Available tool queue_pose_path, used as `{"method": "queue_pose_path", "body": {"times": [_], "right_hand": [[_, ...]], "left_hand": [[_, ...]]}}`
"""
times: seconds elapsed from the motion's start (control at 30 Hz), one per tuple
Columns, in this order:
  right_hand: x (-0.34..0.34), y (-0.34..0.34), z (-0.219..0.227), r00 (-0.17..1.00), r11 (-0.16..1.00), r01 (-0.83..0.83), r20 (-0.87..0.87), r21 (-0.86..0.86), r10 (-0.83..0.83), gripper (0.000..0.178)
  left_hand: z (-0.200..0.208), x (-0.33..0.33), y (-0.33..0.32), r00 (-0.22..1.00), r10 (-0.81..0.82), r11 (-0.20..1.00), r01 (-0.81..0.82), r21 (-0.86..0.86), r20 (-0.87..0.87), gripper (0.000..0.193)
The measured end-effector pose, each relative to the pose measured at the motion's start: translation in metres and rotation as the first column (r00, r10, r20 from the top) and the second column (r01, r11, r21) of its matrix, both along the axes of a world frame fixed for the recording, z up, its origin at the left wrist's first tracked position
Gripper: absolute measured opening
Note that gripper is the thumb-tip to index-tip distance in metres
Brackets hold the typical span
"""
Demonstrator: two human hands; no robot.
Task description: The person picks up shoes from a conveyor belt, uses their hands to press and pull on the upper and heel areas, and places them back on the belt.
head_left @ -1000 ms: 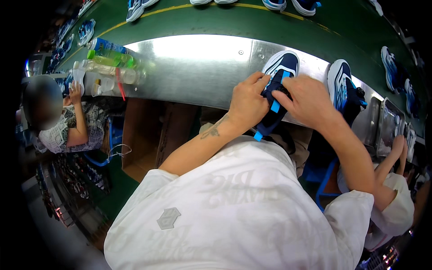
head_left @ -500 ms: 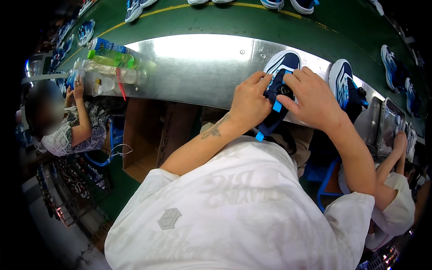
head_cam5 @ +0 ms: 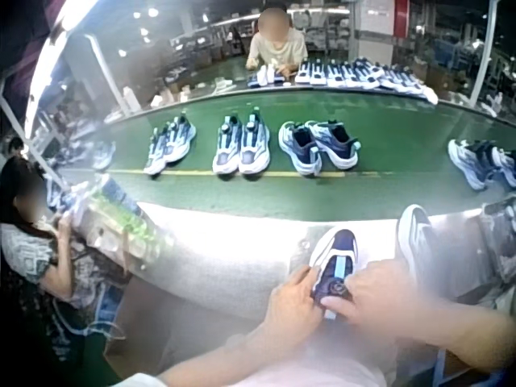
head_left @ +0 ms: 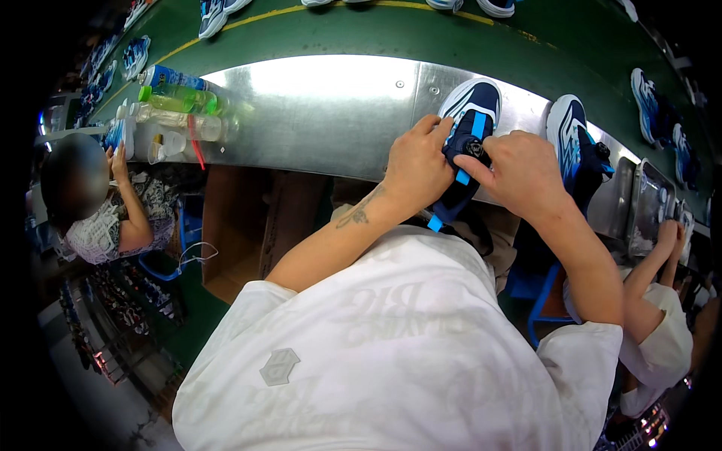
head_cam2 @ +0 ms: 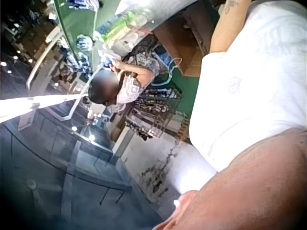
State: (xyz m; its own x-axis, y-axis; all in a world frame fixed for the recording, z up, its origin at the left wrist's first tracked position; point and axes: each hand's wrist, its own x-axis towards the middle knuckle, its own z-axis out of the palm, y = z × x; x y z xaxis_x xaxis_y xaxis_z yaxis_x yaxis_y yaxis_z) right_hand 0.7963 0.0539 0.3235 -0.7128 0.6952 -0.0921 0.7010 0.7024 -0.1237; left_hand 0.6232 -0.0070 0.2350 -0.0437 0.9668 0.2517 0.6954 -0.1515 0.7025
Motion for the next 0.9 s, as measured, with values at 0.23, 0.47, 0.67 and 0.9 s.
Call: {"method": "queue_pose_path", "body": {"times": [0.23, 0.47, 0.67, 0.9], "right_hand": [[0.011, 0.02, 0.004, 0.94, 0.966, -0.259, -0.236, -0.02, 0.247, 0.032], [0.005, 0.032, 0.003, 0.93, 0.949, -0.307, -0.235, -0.075, 0.282, 0.027], [0.004, 0.037, 0.007, 0.903, 0.933, -0.36, -0.25, 0.008, 0.351, 0.026], [-0.001, 0.014, -0.012, 0.983, 0.999, -0.037, -0.179, 0.003, 0.037, 0.048]], "left_hand": [[-0.001, 0.002, 0.001, 1.0, 0.008, 1.0, -0.007, 0.018, -0.019, 0.049], [0.001, 0.001, 0.002, 1.0, -0.01, 1.0, 0.01, 0.001, -0.009, 0.05], [0.005, 0.001, 0.001, 1.0, 0.011, 1.0, -0.01, 0.022, -0.02, 0.048], [0.005, 0.003, 0.001, 1.0, 0.023, 1.0, -0.023, 0.015, 0.006, 0.047]]}}
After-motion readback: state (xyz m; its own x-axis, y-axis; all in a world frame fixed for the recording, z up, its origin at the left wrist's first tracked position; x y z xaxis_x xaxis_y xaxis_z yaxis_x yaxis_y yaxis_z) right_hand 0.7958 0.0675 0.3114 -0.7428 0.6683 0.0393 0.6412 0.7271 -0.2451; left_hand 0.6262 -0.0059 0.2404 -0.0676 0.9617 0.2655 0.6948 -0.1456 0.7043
